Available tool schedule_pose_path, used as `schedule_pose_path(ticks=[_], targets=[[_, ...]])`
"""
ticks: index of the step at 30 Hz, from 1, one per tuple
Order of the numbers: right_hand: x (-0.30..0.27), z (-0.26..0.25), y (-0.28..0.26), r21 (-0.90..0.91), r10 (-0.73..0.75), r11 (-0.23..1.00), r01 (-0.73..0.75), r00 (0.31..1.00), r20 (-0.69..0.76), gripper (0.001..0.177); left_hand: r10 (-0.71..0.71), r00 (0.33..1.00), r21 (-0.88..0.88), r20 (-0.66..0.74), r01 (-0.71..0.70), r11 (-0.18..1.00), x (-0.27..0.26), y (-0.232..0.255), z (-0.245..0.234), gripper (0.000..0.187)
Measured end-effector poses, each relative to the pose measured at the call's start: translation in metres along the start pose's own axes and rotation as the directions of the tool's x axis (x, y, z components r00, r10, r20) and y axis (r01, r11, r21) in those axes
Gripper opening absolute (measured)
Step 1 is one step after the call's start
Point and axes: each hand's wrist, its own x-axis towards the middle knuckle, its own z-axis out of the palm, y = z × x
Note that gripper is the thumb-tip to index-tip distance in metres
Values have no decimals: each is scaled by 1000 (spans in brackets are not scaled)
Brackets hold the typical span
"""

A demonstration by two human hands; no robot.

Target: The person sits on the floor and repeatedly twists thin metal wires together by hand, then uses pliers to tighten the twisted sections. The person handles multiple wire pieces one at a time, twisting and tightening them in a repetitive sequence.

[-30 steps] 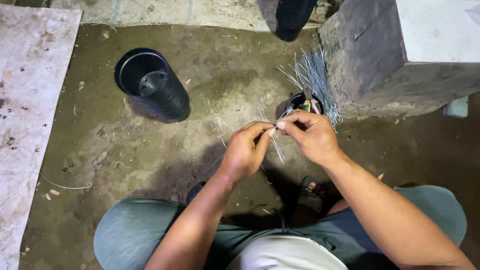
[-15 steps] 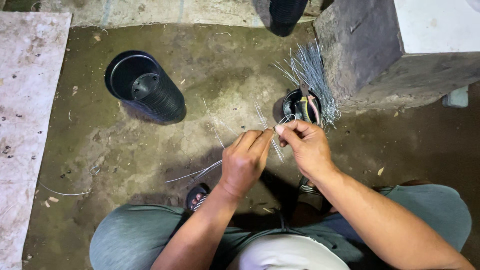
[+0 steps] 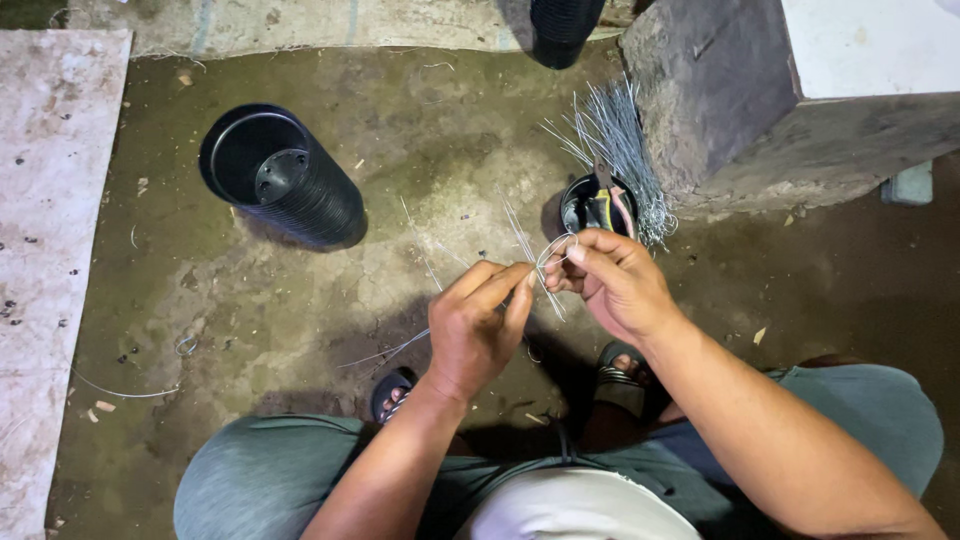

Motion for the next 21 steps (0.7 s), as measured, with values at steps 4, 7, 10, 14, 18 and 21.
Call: schedule_pose_path(ticks=[4,7,10,14,18,21], targets=[[3,-8,2,6,38,999,-38,999,28,16,-18,1000,-50,22,19,999,1,0,-1,15],[4,-10,4,-25,27,999,-26,999,35,13,-3,1000,-69,30,5,998,0,1,-3,14],[4,-9,4,-45,11,999,-10,1000,28,8,0,999,-79,48,4,997,0,3,-6,14],[3,-1,4,-22,-6,1000,7,999,39,4,-34,998,-99,57,39,994,0,4,-7,12],[0,7,3,-22,-28,999,30,998,59,4,-52,996,-219,70,66,973,-3,0,-9,13],[-1,14,3,-89,-65,994,69,997,48,4,-144,987,-310,68,158,938,-5,-4,-2,12]])
